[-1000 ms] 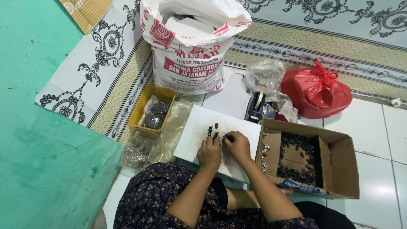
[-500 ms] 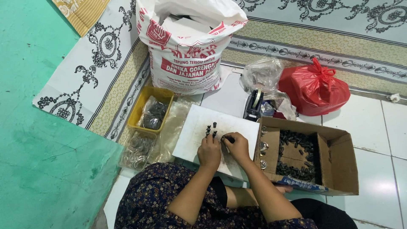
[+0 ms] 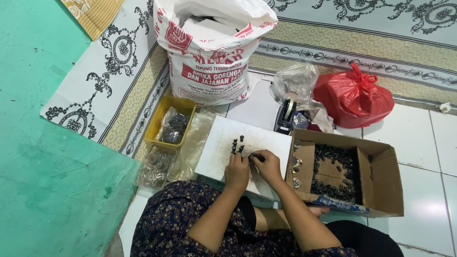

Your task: The person is picking up small metal components from a box and tying thin strings or wires around them before placing them on a template board.

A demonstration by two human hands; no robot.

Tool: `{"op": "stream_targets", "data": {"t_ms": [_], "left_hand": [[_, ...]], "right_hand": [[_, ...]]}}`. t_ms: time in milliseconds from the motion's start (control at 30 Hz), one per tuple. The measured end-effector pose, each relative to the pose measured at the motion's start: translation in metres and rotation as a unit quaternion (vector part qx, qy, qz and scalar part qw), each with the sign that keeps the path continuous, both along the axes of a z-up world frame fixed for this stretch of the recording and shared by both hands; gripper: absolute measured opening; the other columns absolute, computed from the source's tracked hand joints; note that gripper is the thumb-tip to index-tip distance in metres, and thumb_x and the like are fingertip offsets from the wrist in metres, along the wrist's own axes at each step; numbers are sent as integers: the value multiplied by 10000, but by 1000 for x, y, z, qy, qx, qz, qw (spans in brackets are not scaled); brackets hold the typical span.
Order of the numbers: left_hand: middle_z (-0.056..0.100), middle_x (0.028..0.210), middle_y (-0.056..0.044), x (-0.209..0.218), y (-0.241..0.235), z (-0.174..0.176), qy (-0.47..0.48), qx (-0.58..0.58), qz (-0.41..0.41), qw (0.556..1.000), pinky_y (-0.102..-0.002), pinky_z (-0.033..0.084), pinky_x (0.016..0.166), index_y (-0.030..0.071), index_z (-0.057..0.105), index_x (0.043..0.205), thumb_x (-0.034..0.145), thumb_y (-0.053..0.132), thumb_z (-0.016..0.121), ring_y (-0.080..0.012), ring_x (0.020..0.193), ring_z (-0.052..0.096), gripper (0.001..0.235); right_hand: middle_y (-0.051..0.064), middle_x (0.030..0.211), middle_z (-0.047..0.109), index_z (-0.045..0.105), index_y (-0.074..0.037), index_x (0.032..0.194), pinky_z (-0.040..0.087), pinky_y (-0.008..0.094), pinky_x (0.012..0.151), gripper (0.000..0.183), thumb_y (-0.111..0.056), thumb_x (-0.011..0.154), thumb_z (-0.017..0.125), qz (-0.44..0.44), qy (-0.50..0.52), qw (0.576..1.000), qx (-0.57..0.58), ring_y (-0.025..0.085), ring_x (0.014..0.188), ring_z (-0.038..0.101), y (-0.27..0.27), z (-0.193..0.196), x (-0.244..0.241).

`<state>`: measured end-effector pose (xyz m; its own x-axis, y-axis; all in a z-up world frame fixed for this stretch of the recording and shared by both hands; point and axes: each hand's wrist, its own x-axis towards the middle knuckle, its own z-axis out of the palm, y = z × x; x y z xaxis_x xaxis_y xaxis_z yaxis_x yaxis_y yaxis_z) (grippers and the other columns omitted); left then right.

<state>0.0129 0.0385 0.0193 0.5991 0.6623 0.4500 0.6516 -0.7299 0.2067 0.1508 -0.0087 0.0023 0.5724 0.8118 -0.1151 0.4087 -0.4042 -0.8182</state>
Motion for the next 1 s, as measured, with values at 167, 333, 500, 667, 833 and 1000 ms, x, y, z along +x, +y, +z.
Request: {"op": "stream_targets", "data": {"t_ms": [167,333,500,667,833,1000], "left_hand": [[617,751,-73,7,3,-15,33,2,-13,999,-235,576,489,33,682,884,848,10,748,-195,771,659,78],[624,792,-116,3,2,-2,45,-12,-42,998,-268,597,508,-26,696,942,856,-20,750,-224,815,673,102],[620,848,-106,-13,-1,3,-40,-143,-25,989,-333,621,651,9,683,1016,883,-24,692,-266,846,695,137],[673,864,-71,-27,0,-11,-118,-225,34,967,-330,621,690,78,723,1025,899,31,714,-256,847,727,134],[701,853,-61,-30,-1,-4,-113,-229,49,966,-329,623,709,97,748,1010,883,52,749,-243,842,735,134],[713,843,-55,-30,-3,-2,-135,-214,60,966,-311,627,701,95,747,1005,891,55,750,-221,831,736,121]], "right_hand": [[162,958,761,799,-70,1049,604,432,850,198,-119,858,777,-5,17,1000,5,351,979,733,2,-7,6],[174,976,766,799,-71,1053,597,454,863,224,-161,848,797,-14,41,999,4,361,1000,727,2,-12,7],[182,980,768,801,-57,1047,593,443,863,213,-150,856,792,-18,56,998,19,349,999,728,-2,-8,2],[169,950,762,795,-55,1031,605,425,841,181,-124,864,783,4,2,999,35,344,963,736,-1,15,-14],[133,977,739,782,-103,1049,591,426,879,174,-150,884,754,66,-93,993,30,330,1013,702,4,18,-24],[112,1030,716,754,-106,1107,557,407,941,206,-187,923,705,124,-120,985,-13,298,1085,660,5,14,-25]]}}
